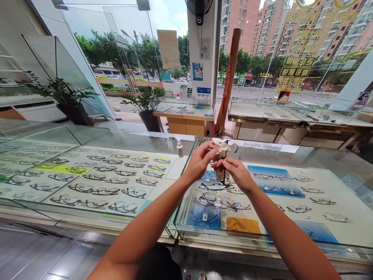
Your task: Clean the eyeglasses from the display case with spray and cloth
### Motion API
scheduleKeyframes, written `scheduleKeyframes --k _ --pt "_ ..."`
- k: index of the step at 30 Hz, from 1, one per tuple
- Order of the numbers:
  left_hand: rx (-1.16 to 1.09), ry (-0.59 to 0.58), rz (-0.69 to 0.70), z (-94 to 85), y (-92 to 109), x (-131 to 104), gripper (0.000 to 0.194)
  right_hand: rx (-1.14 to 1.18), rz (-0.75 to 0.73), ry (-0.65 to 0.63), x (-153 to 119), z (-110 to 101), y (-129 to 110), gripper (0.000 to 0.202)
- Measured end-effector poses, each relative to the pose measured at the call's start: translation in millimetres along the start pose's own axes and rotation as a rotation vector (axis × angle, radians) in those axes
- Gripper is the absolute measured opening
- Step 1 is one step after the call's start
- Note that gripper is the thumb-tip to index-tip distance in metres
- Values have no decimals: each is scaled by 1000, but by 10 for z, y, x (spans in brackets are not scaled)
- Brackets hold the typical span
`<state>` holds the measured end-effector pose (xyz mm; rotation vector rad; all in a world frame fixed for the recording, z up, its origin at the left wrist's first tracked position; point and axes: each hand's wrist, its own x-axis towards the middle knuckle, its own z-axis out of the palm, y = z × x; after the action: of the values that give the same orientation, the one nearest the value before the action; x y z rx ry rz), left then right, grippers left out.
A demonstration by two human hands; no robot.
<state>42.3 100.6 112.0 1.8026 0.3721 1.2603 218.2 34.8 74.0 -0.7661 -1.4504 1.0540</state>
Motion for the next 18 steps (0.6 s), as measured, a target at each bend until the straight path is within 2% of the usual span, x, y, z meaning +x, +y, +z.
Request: scheduleKeyframes --k 3,5,7,10,14,18 --pt "-17 78 -36 43 -37 -5 43 -45 -1 -29 -1 9 -14 37" --pt "-136 74 -116 72 -87 -8 43 -75 -4 -43 1 13 -24 39" --pt "-264 53 -195 90 -127 -6 52 -84 -8 -52 0 14 -38 39" --pt "-360 -37 -288 81 -123 10 60 -64 -13 -63 -5 10 -69 37" --pt "-340 -242 -364 26 -27 34 52 -68 -11 -67 -10 -6 -95 35" --pt "-405 -286 -375 -1 27 31 48 -44 16 -66 -6 -14 -78 35"
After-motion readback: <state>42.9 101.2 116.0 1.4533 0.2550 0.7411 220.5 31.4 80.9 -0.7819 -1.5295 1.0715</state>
